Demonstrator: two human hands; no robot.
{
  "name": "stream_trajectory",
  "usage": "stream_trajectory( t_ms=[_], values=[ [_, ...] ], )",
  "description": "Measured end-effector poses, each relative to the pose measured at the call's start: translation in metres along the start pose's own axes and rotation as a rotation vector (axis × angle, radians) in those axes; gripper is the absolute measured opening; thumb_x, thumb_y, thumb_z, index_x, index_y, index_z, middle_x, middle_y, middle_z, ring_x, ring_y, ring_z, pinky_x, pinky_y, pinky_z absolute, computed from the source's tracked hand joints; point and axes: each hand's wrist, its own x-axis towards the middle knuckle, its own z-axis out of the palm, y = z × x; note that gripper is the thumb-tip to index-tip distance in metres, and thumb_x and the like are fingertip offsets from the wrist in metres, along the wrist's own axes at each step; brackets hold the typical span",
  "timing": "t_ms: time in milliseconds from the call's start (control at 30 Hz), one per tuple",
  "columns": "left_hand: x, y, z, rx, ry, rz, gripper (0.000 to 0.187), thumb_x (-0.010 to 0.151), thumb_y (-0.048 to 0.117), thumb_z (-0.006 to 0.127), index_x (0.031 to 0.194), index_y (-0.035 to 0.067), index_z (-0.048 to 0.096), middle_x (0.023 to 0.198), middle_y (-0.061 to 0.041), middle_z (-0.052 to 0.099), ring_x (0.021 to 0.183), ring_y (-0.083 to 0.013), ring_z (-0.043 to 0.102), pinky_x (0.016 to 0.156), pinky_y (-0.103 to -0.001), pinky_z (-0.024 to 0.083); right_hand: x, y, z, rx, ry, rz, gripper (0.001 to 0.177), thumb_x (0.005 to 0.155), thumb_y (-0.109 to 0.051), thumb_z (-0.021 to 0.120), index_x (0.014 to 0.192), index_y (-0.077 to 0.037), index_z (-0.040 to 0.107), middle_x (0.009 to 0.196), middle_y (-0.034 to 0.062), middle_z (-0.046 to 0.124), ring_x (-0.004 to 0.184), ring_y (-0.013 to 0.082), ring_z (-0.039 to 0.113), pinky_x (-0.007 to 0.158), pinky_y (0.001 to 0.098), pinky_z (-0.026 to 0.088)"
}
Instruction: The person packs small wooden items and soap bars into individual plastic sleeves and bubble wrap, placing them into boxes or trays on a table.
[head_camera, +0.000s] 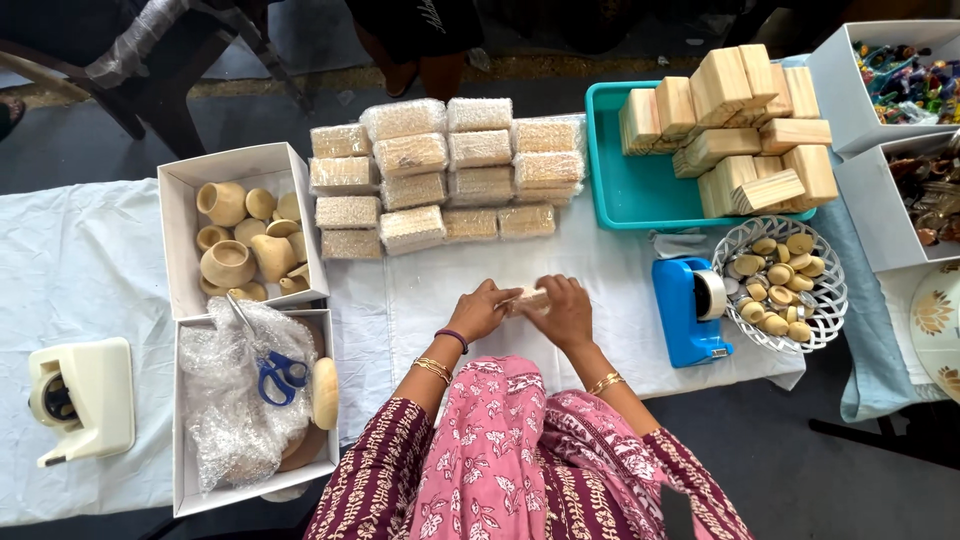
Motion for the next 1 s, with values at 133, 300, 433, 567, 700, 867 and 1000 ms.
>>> stream_trajectory(
  t_ms=[133,300,433,567,700,867,1000],
  values=[
    [-0.003,-0.017,0.010,-0.082,-0.070,0.044,0.049,0.094,0.029,0.067,0.142,0.034,0.059,0.109,-0.010,0.062,0.103,-0.0285,0.064,0.088,-0.042,0.054,-0.001,0.001,0.005,-0.195,-0.019,-0.294,0.079,0.049,-0.036,0.089,0.123,-0.015,0.070,0.118,0.0078,0.068,0.117,0.0289,0.060,0.096,0.0503,0.044],
    [-0.015,-0.053,0.026,-1.220,0.315,-0.179,0.068,0.097,0.021,0.056,0.163,0.016,0.039,0.147,-0.008,0.054,0.116,-0.0212,0.052,0.104,-0.031,0.045,-0.003,0.047,0.052,0.741,-0.112,0.198,0.060,0.075,-0.023,0.091,0.126,-0.008,0.063,0.121,0.0039,0.072,0.112,0.0172,0.069,0.100,0.0337,0.055],
    [-0.037,0.012,-0.025,-1.336,0.057,-0.289,0.075,0.093,0.025,0.065,0.160,0.023,0.033,0.155,-0.002,0.047,0.132,-0.0130,0.050,0.105,-0.029,0.042,-0.008,0.034,0.026,1.082,-0.260,0.235,0.056,0.078,-0.010,0.087,0.126,-0.005,0.059,0.123,0.0041,0.069,0.118,0.0139,0.067,0.104,0.0334,0.055],
    [-0.032,0.021,-0.016,-1.327,-0.062,-0.059,0.074,0.094,0.031,0.074,0.157,0.017,0.039,0.152,-0.002,0.053,0.136,-0.0132,0.050,0.109,-0.031,0.042,-0.012,0.031,0.021,1.064,-0.265,0.178,0.053,0.082,-0.007,0.083,0.129,-0.005,0.059,0.123,0.0046,0.069,0.118,0.0153,0.065,0.106,0.0339,0.052],
    [-0.026,0.025,-0.011,-1.284,-0.063,-0.132,0.058,0.095,0.037,0.074,0.144,0.015,0.053,0.132,0.001,0.066,0.118,-0.0105,0.056,0.095,-0.027,0.043,-0.012,0.027,0.019,1.053,-0.296,0.246,0.054,0.086,-0.010,0.078,0.136,-0.007,0.058,0.125,0.0022,0.069,0.119,0.0134,0.065,0.103,0.0339,0.054],
    [-0.016,0.034,0.001,-1.238,-0.023,-0.386,0.041,0.092,0.036,0.071,0.125,0.019,0.054,0.117,0.006,0.064,0.105,-0.0058,0.055,0.084,-0.024,0.042,-0.021,0.037,0.042,1.095,-0.303,0.261,0.057,0.088,-0.010,0.075,0.141,-0.005,0.055,0.130,0.0045,0.066,0.123,0.0145,0.061,0.107,0.0349,0.050],
    [-0.007,0.023,0.023,-1.244,0.088,-0.317,0.034,0.094,0.029,0.072,0.122,0.013,0.058,0.110,0.004,0.066,0.097,-0.0066,0.055,0.081,-0.025,0.041,-0.026,0.050,0.048,1.279,-0.327,0.279,0.053,0.099,-0.020,0.063,0.149,-0.003,0.054,0.140,0.0072,0.064,0.129,0.0132,0.057,0.112,0.0309,0.042]
  ],
)
